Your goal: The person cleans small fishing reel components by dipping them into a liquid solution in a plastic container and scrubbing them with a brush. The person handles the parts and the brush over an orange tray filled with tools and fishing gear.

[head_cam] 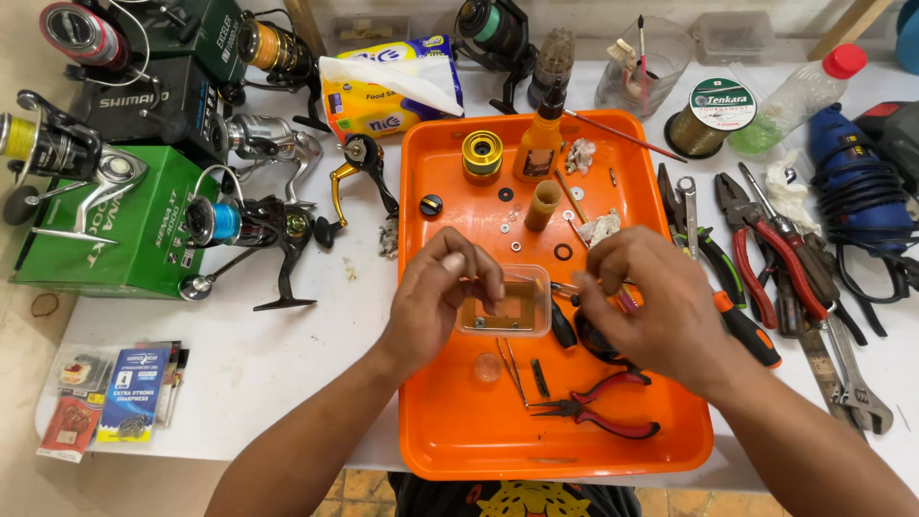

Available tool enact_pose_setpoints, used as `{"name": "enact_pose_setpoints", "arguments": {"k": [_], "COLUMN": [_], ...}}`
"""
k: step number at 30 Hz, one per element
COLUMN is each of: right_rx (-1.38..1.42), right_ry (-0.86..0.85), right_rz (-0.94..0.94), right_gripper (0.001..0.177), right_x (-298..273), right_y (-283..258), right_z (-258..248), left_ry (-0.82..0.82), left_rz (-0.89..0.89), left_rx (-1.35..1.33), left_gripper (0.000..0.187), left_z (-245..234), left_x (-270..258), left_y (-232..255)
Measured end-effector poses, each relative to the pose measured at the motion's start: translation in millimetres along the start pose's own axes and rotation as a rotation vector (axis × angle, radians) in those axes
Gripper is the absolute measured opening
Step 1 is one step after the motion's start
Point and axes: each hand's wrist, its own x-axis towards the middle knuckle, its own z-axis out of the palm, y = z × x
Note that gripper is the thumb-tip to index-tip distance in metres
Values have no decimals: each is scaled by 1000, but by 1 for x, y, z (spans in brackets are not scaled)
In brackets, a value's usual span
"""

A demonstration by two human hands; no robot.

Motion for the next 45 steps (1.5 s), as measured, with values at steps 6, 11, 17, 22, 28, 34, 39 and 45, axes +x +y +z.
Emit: {"name": "enact_pose_setpoints", "arguments": {"k": [6,11,17,22,28,34,39,45], "right_rx": [-41,-77,-172,-191,-263,-274,-305,-260], "right_ry": [-20,-98,-246,-366,-609,-790,-876,-931], "right_rz": [72,47,14,-26,-153,-300,-398,-376], "right_gripper": [33,11,8,10,8,10,4,5], "right_x": [17,17,15,16,22,20,22,33], "right_y": [4,-3,-10,-15,1,25,31,19], "right_z": [-2,0,1,6,22,47,58,65], "left_ry": [21,-7,-147,-199,-286,-259,-261,-265], "left_rz": [101,154,157,30,87,138,129,71], "left_rx": [254,826,1492,1690,1878,1870,1647,1589], "left_gripper": [24,15,5,7,9,13,22,14], "left_z": [-9,-26,-42,-51,-68,-60,-42,-38], "left_x": [10,18,23,18,11,13,14,13], "left_y": [16,27,40,35,10,15,25,21]}}
